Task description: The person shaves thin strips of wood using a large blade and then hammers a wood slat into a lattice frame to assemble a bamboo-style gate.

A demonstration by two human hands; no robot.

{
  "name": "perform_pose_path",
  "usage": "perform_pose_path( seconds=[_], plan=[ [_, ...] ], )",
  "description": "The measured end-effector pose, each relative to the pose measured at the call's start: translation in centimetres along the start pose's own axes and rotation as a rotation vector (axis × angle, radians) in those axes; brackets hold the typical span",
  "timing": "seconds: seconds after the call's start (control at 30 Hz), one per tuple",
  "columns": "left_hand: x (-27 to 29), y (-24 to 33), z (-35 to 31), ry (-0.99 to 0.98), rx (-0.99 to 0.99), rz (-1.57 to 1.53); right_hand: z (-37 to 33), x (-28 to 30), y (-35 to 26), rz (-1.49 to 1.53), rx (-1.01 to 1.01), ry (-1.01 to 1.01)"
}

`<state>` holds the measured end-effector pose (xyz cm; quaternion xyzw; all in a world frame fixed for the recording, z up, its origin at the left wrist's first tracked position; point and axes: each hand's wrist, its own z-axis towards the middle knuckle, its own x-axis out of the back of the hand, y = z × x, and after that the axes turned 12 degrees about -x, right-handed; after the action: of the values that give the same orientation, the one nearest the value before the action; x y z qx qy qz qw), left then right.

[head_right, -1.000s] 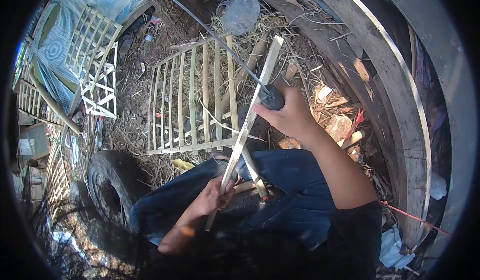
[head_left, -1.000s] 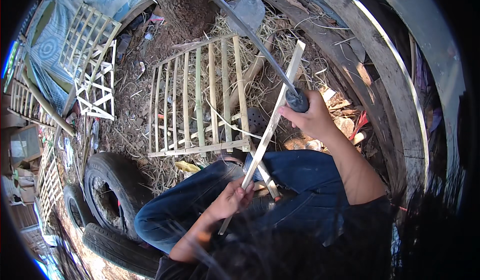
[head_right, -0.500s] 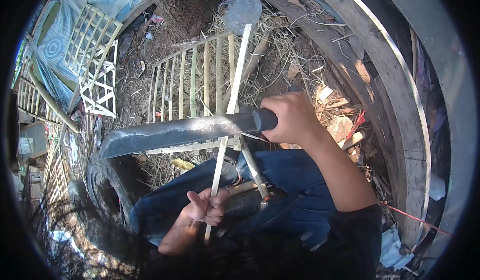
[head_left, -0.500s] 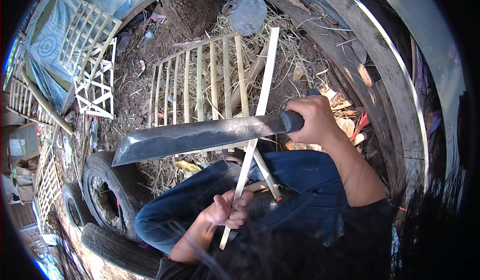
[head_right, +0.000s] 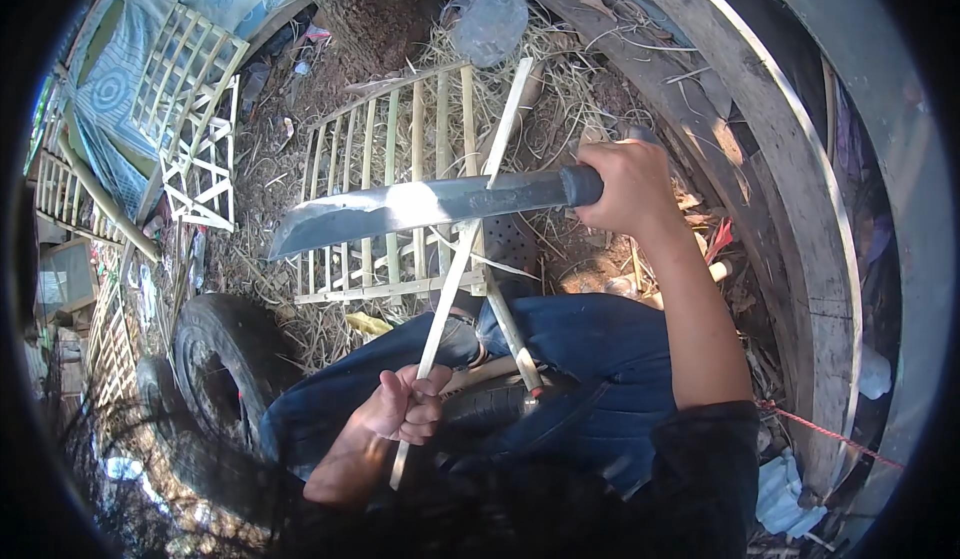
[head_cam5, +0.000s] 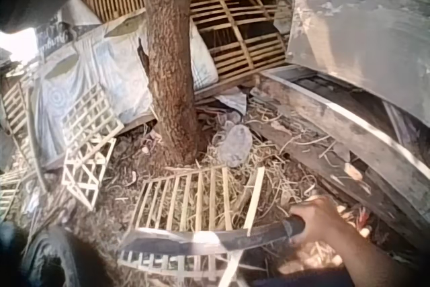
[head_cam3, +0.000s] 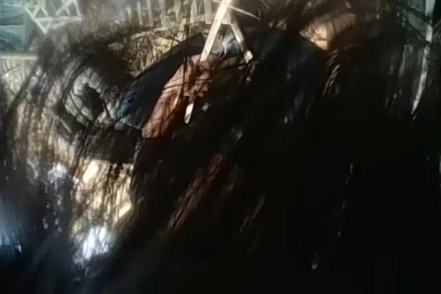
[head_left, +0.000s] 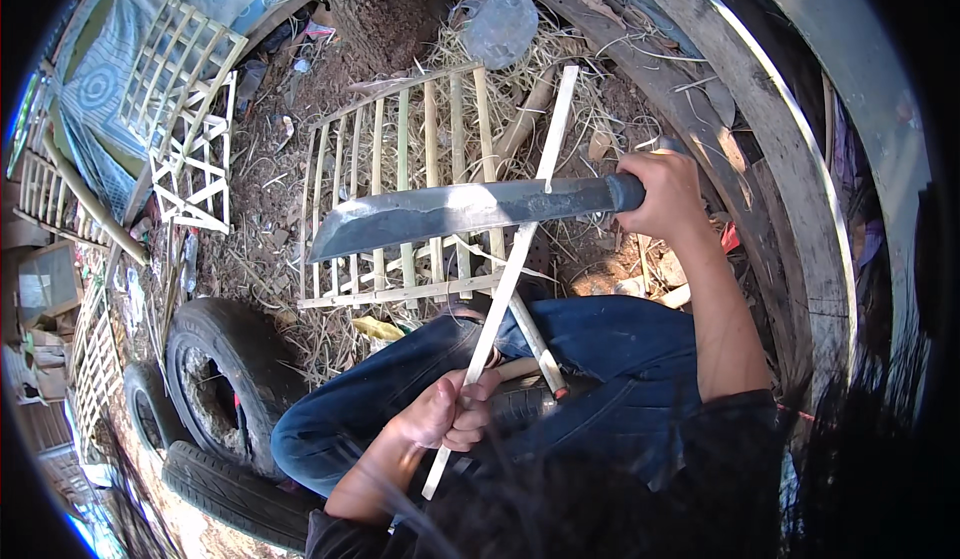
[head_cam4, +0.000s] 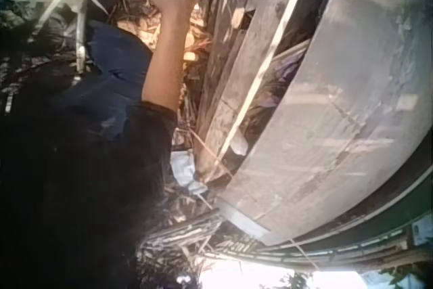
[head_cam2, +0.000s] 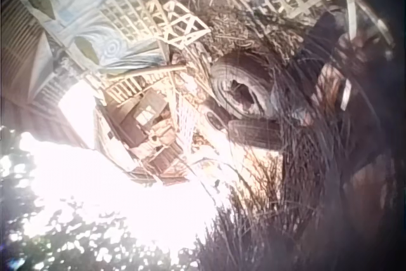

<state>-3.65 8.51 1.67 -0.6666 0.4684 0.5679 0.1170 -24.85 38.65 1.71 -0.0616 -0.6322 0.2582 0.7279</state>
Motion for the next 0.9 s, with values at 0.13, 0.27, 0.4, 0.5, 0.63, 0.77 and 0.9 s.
perform_pose_path(
  seconds=[0.13, 0.27, 0.4, 0.5, 0.63, 0.77, 0.9],
  plan=[
    [0.4, 0.5, -1.2, -0.017, 0.022, -0.012, 0.3, -0.2, 0.4, 0.027, 0.029, 0.038],
    [0.7, 0.3, -2.9, 0.007, 0.025, -0.003, 0.7, 0.3, 0.8, -0.013, 0.078, 0.055],
    [1.5, -0.6, -6.1, 0.087, 0.046, -0.024, 0.6, 0.1, 1.1, -0.044, 0.015, -0.049],
    [1.5, -0.4, -8.3, 0.129, 0.098, -0.011, 0.6, -0.6, 2.2, -0.045, 0.037, -0.031],
    [1.9, -2.4, -13.2, 0.218, 0.149, 0.035, 0.8, 0.2, 5.2, -0.185, -0.323, 0.109],
    [2.7, -4.8, -18.3, 0.516, 0.019, -0.015, 0.7, 2.7, 10.7, 0.095, -0.820, 0.108],
    [2.3, -0.9, -13.4, 0.291, -0.105, 0.210, -0.9, 2.4, 7.9, 0.239, -0.857, 0.126]
  ],
)
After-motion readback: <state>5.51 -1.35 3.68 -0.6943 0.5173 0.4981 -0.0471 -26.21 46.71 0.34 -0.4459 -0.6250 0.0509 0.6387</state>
